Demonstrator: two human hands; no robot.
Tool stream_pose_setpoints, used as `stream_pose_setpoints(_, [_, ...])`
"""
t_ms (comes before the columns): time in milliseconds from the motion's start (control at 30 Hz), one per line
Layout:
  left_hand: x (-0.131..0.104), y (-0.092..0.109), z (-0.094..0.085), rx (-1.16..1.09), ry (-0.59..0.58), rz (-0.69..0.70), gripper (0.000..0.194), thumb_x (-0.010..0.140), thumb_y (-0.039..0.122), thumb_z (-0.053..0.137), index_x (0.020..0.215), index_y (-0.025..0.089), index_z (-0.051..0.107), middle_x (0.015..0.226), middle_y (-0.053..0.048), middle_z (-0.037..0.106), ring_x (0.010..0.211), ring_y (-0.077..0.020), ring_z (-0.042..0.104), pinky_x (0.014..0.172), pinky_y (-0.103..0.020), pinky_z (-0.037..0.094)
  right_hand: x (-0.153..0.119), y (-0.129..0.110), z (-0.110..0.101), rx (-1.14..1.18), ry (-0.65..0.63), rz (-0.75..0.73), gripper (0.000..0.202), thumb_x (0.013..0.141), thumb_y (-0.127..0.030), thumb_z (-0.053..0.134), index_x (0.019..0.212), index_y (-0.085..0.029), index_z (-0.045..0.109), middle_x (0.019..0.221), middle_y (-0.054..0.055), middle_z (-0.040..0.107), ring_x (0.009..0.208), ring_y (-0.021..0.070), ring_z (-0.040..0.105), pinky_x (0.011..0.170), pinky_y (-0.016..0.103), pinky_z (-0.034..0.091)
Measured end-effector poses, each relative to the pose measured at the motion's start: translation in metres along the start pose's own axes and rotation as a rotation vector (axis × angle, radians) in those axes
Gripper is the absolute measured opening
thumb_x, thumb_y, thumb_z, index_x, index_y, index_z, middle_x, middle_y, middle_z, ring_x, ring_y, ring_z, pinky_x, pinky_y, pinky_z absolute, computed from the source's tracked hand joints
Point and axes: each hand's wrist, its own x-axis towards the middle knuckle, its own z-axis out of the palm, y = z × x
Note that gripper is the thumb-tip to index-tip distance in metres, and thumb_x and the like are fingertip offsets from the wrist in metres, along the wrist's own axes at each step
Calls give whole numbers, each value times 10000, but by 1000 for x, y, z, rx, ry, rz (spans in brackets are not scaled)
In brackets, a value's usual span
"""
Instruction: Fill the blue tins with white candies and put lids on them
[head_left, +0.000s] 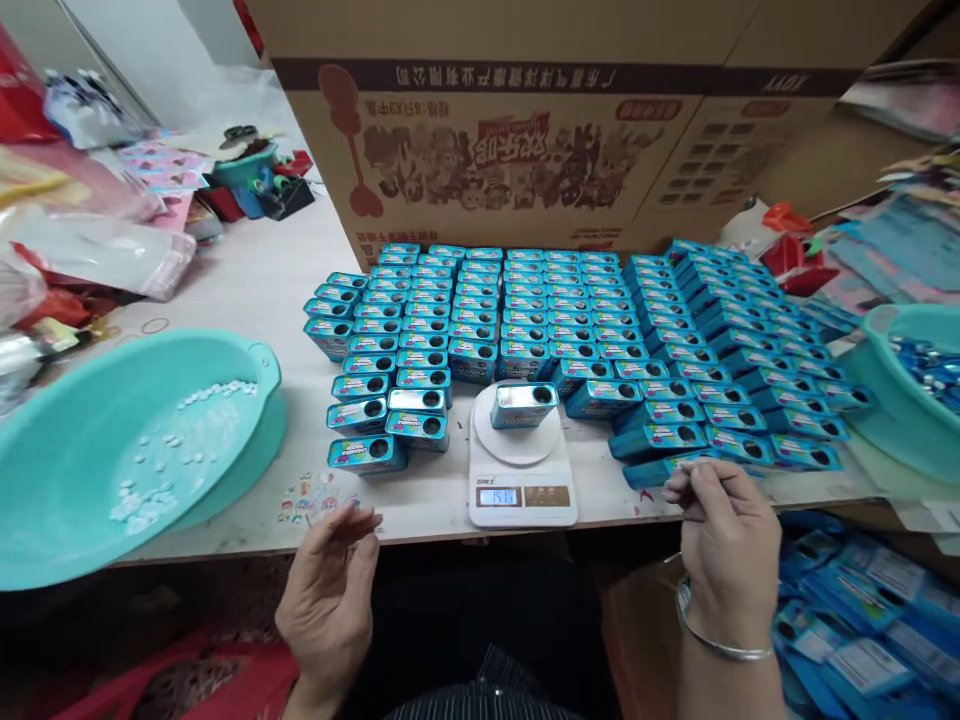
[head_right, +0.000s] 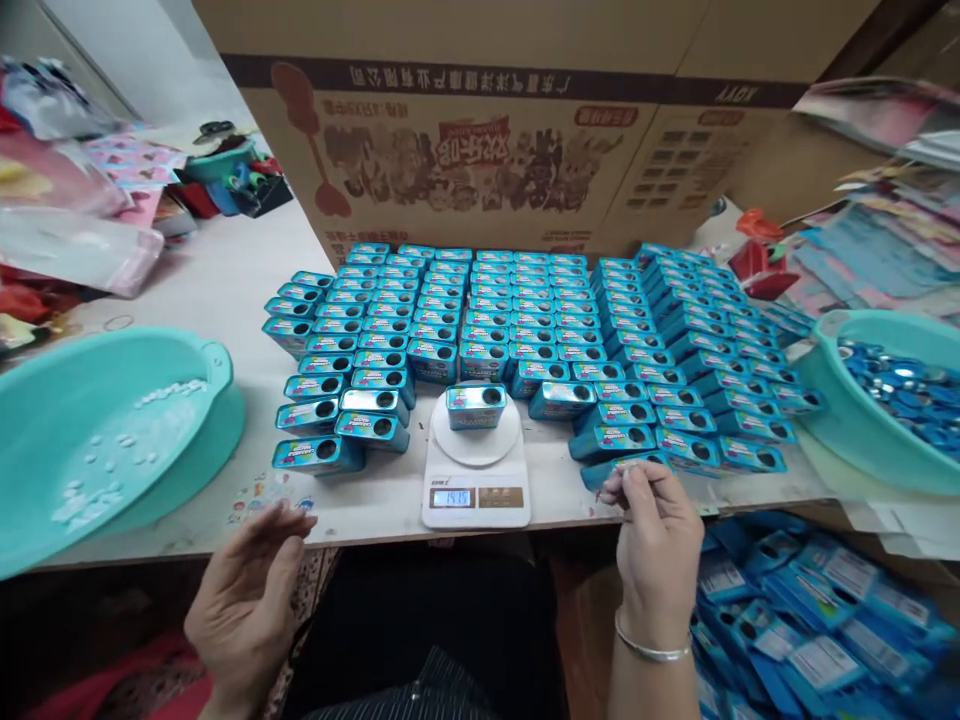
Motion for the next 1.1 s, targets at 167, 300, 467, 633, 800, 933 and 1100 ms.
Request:
stream_pose_setpoints(167, [-2,-2,7,-33,-101,-29,287,840,190,676,1126,186,652,928,-32,729,780,-142,720,752,-259,618,4,-3,12,34,-10,-14,325,804,-467,703,710,-179,589,677,-13,557,583,107,535,524,236,430])
stream_pose_setpoints(300, [6,-1,15,-98,-154,41,322,852,147,648,1169,206,633,954,-27,722,796,-128,712,774,-249,602,0,-8,12,26,17,-18,321,826,-464,684,720,-177,583,690,-16,542,585,101,526,526,232,429])
stream_pose_setpoints(467, [14,-5,12,-60,-118,102,371,852,135,637,1214,206,605,985,-35,708,809,-138,703,773,-280,594,-1,-9,10,16,32,-31,320,755,-427,754,681,-177,567,692,-17,555,594,101,532,529,229,434])
stream_pose_setpoints(633, [58,-26,-36,302,195,372,488,778,227,731,1244,158,602,1027,-88,692,917,-228,680,891,-427,542,2,-26,31,-71,-37,-107,300,802,-451,704,707,-188,597,676,-9,561,594,113,529,537,236,432])
stream_pose_setpoints(800, [100,-57,-102,862,236,320,802,762,504,727,1390,77,468,1104,-173,673,1090,-350,586,1026,-577,371,-25,-67,123,-240,-456,-302,176,913,-388,582,933,-229,655,755,11,608,656,141,565,628,273,481])
stream_pose_setpoints(933, [97,-70,-118,889,197,260,750,816,573,641,1372,99,472,922,-99,689,912,-276,616,1039,-536,324,-84,-79,241,-404,-1201,-671,228,949,-339,513,1106,-231,639,953,68,658,838,188,618,754,316,508])
stream_pose_setpoints(1100, [74,-65,-106,813,211,323,650,884,402,632,1428,134,397,860,-58,683,806,-223,627,879,-397,413,-150,-47,389,-834,-1581,-1088,296,938,-309,519,1175,-153,604,1159,163,605,1069,293,567,841,397,492])
